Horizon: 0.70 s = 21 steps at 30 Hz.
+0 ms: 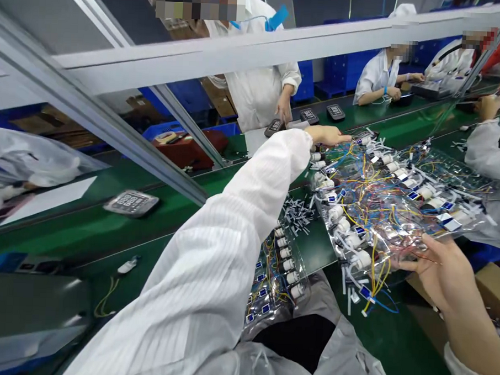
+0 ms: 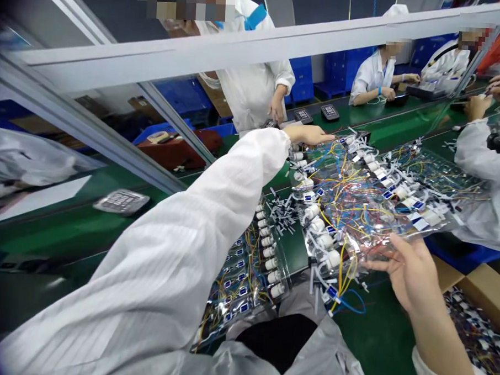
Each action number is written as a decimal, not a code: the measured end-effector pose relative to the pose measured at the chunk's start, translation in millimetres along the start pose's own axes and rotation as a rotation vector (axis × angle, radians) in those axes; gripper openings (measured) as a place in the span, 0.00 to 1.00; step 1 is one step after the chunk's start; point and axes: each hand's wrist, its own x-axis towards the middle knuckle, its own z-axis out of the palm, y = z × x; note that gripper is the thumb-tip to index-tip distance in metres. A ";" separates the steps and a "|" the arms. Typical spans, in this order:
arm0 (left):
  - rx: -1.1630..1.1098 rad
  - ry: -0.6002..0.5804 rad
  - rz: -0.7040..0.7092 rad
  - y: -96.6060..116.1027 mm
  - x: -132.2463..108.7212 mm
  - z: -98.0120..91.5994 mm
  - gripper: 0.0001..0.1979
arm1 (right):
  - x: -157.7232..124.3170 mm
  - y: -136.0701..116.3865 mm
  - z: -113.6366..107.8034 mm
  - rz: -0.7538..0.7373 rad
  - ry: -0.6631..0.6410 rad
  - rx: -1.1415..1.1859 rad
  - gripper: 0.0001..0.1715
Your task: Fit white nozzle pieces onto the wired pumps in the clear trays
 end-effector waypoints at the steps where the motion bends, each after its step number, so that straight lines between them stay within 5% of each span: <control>1: 0.003 -0.021 0.018 7.0 10.9 3.9 0.45 | 4.1 -2.6 -8.4 0.004 0.018 -0.007 0.17; 6: 0.018 -0.077 0.040 28.7 53.1 30.4 0.48 | 23.8 -8.7 -39.4 0.069 0.054 0.008 0.11; 10: 0.013 -0.105 0.055 23.0 67.4 58.4 0.48 | 39.6 2.7 -47.6 0.080 0.103 -0.001 0.14; 15: 0.019 -0.185 -0.001 -0.8 61.1 85.6 0.48 | 51.2 24.4 -44.7 0.158 0.110 0.006 0.18; 21: -0.035 -0.205 -0.007 -20.3 41.2 92.4 0.48 | 50.2 36.6 -43.5 0.167 0.104 -0.014 0.17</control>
